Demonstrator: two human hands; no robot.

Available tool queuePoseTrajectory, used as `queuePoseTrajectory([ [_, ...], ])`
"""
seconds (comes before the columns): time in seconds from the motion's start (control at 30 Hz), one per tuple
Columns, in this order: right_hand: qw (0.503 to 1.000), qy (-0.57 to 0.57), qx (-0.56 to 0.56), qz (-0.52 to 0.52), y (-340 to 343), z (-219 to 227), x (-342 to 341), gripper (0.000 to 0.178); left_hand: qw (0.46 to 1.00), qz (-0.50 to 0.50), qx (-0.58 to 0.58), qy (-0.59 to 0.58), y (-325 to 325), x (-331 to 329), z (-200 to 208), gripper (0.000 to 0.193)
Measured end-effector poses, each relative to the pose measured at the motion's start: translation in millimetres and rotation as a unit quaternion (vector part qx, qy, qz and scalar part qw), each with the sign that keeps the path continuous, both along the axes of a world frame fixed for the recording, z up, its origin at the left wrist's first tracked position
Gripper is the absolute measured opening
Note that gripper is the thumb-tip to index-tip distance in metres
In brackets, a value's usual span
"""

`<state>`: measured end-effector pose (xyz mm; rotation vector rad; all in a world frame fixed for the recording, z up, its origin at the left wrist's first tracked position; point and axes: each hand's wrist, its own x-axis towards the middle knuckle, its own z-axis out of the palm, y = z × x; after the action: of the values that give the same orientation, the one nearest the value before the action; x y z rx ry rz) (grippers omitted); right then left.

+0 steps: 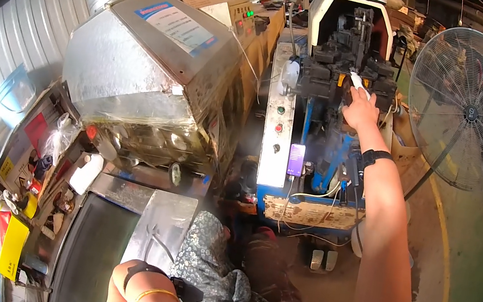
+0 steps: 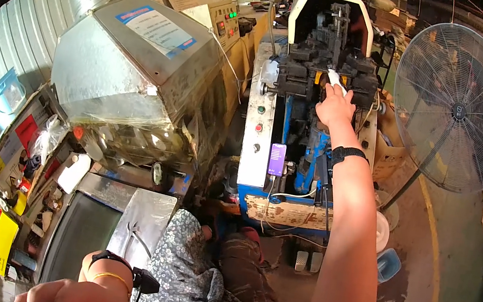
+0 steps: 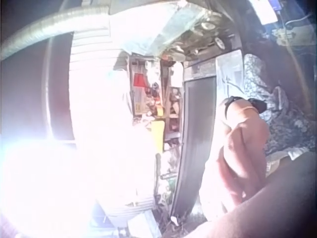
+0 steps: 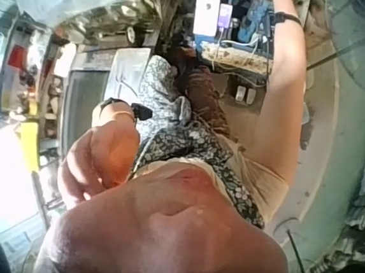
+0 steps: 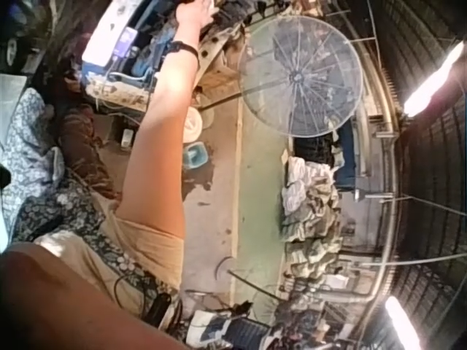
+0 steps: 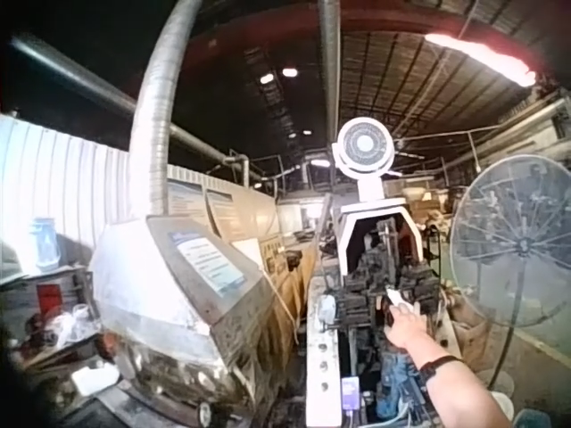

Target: Assembling shoe components by pressing soles onto lasted uppers and utilizing industrial machinery.

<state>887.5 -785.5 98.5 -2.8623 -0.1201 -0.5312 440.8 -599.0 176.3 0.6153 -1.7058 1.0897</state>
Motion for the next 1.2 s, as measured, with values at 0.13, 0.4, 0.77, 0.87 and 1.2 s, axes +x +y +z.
queuePoseTrajectory([
  [0.13,1.0,0.012,-0.01,-0.012,-6,0,-1,0.07,0.994,-0.056,-0.08,-0.05,-20,3,4,0.041],
  [0.4,1.0,0.011,-0.007,-0.013,0,4,0,0.069,0.999,0.03,-0.01,-0.011,-8,0,0,0.034],
  [0.77,1.0,0.014,-0.019,-0.003,-32,27,14,0.064,0.761,0.399,0.295,0.418,56,-20,-65,0.022],
  [0.87,1.0,-0.007,-0.019,0.015,-9,26,17,0.057,0.532,0.499,0.373,0.573,82,-27,-137,0.036],
  [1.2,0.991,0.099,0.019,-0.093,-2,44,20,0.064,0.402,0.646,0.314,0.568,118,-128,-373,0.033],
])
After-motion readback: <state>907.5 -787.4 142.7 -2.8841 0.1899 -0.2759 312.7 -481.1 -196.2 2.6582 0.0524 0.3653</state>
